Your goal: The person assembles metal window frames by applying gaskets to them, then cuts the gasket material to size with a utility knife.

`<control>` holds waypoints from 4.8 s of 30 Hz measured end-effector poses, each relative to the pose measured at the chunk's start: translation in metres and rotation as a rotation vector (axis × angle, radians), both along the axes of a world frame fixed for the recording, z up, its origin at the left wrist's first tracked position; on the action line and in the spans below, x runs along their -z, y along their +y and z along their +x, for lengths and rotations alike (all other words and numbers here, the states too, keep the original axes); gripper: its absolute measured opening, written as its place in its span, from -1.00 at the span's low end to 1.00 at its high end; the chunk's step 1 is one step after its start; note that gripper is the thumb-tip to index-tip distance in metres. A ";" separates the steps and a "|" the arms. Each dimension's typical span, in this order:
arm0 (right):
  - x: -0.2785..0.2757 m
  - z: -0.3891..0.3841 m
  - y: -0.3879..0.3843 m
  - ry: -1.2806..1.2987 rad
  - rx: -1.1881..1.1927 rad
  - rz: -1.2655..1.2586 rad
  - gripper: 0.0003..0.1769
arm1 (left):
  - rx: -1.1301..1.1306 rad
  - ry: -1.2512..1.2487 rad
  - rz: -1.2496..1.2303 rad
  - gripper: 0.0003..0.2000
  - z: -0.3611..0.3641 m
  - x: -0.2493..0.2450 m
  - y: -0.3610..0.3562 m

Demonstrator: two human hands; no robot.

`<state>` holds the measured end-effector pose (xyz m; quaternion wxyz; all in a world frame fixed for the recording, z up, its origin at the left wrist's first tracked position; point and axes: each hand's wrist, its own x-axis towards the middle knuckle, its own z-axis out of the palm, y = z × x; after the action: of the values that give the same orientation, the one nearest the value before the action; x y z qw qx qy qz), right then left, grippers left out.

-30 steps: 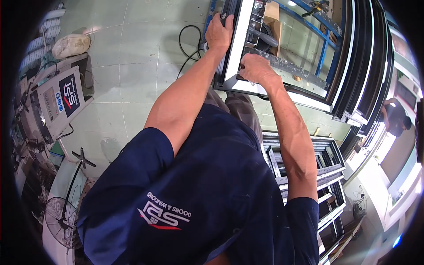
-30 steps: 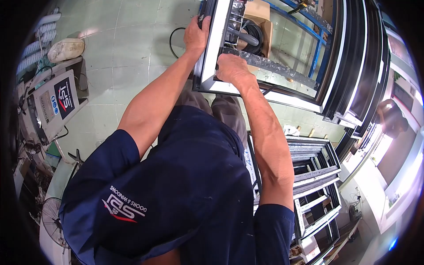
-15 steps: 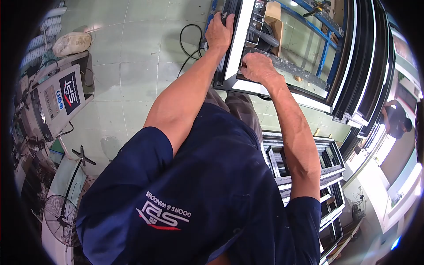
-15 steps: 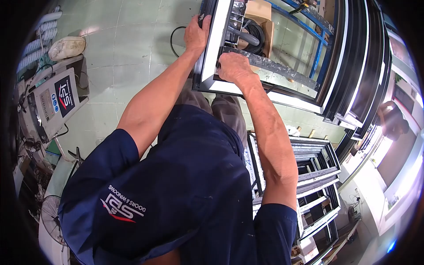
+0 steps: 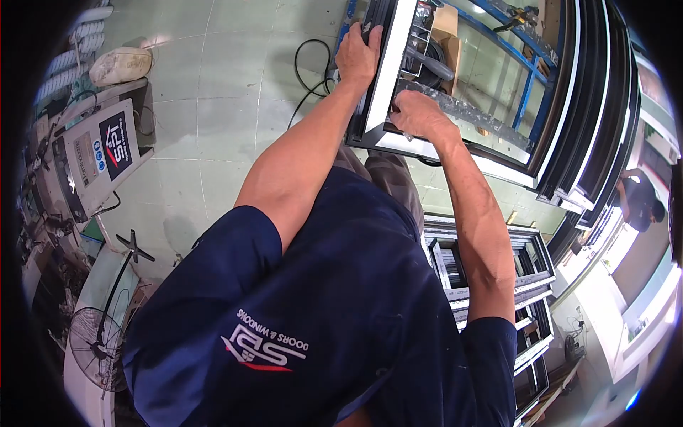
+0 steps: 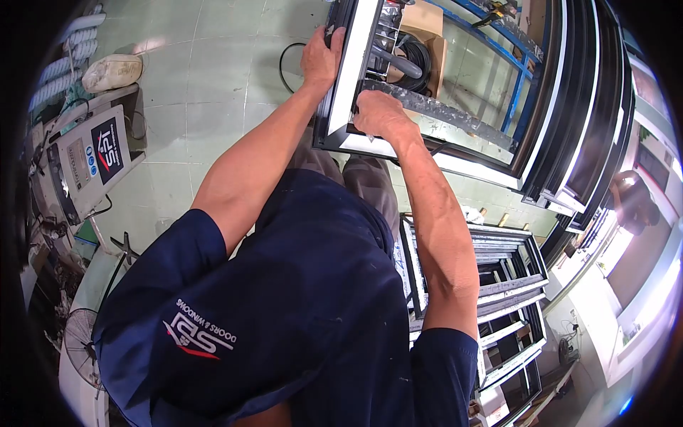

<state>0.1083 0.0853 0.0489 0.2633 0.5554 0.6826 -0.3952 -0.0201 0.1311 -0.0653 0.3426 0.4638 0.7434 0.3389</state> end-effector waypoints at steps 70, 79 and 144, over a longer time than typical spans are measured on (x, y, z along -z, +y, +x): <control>0.009 0.006 0.010 0.117 -0.007 0.028 -0.60 | 0.001 0.032 0.025 -0.36 0.001 0.004 -0.001; 0.014 0.014 0.011 0.120 0.020 -0.045 -0.61 | 0.001 0.027 0.025 -0.37 0.001 0.004 0.000; 0.080 0.032 0.066 0.678 -0.342 -0.484 -0.83 | 0.298 0.220 -0.309 -0.47 0.087 -0.125 -0.159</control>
<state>0.1405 0.1508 -0.0309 0.2085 0.1962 0.7001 -0.6541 0.0671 -0.0284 0.0602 0.3727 0.5446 0.7426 0.1140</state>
